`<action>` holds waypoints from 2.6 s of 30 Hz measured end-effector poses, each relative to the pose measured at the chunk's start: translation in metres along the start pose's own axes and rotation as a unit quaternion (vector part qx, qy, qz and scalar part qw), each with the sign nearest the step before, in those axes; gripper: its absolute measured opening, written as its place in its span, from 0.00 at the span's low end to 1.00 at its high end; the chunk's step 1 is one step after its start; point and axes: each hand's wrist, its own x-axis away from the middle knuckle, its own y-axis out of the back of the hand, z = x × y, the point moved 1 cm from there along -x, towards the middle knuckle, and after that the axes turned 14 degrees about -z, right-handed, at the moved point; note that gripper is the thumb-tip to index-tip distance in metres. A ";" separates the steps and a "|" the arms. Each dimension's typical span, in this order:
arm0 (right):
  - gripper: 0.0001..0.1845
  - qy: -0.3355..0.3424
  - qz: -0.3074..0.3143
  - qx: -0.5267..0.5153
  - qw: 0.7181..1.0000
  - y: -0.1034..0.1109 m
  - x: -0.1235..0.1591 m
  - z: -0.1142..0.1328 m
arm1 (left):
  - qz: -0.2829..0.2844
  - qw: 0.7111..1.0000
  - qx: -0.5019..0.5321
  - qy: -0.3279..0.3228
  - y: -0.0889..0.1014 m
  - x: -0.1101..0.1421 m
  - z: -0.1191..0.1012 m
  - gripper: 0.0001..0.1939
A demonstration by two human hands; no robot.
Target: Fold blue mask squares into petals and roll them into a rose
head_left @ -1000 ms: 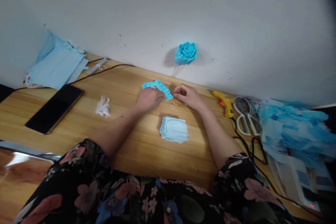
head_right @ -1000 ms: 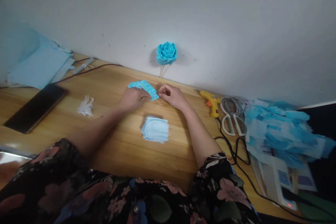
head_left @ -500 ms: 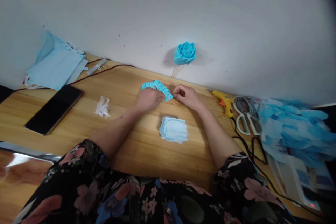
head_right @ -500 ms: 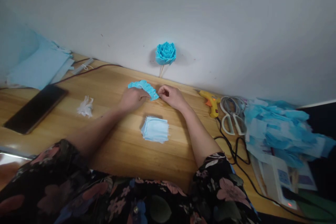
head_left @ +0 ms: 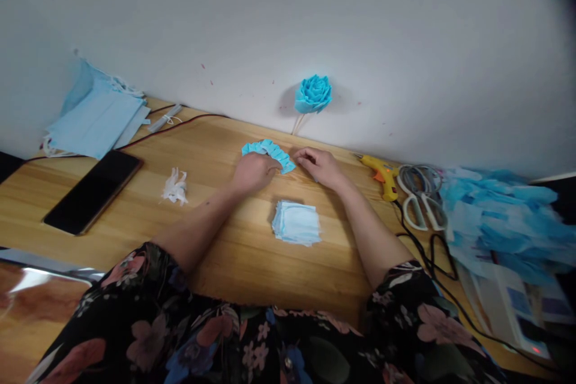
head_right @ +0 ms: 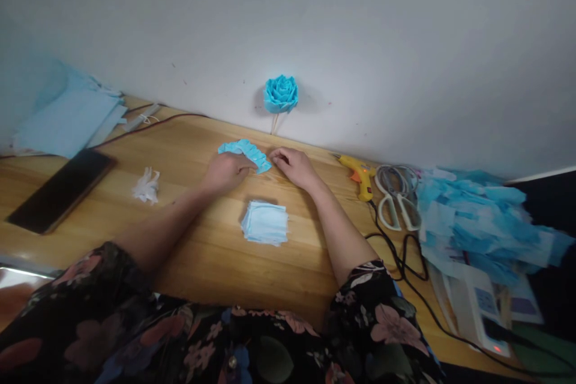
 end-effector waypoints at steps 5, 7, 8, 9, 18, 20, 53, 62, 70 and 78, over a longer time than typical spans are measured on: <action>0.09 -0.005 0.004 -0.038 0.999 0.000 0.001 0.004 | -0.001 1.000 0.005 0.005 0.000 0.000 0.000 0.19; 0.06 0.008 0.001 -0.030 1.000 0.000 0.001 0.006 | 0.001 1.000 0.006 0.008 -0.001 0.000 0.000 0.19; 0.05 0.017 0.000 -0.023 1.000 -0.001 0.001 0.007 | 0.001 1.000 0.006 0.009 -0.001 0.000 0.001 0.19; 0.04 0.025 -0.001 -0.017 1.000 -0.002 0.001 0.007 | 0.002 1.000 0.006 0.009 -0.001 0.000 0.001 0.19; 0.04 0.056 -0.012 -0.003 0.998 -0.005 0.001 0.007 | 0.004 1.000 0.006 0.012 -0.002 0.000 0.001 0.19; 0.04 0.058 -0.012 -0.001 0.998 -0.004 0.001 0.006 | 0.004 1.000 0.004 0.012 -0.002 0.000 0.001 0.19; 0.05 0.070 -0.020 0.042 0.996 -0.004 0.000 0.010 | 0.020 0.999 -0.023 0.016 0.000 -0.001 -0.002 0.20; 0.06 0.036 -0.007 0.017 0.999 -0.001 -0.001 0.008 | 0.012 1.000 -0.018 0.011 -0.002 -0.001 0.000 0.20; 0.10 0.010 -0.001 0.002 1.000 0.006 -0.002 0.001 | 0.008 1.000 0.001 0.021 -0.001 0.000 0.000 0.19; 0.06 0.011 -0.005 -0.008 1.000 0.005 -0.001 0.006 | 0.007 1.000 -0.010 0.017 0.001 0.000 -0.002 0.19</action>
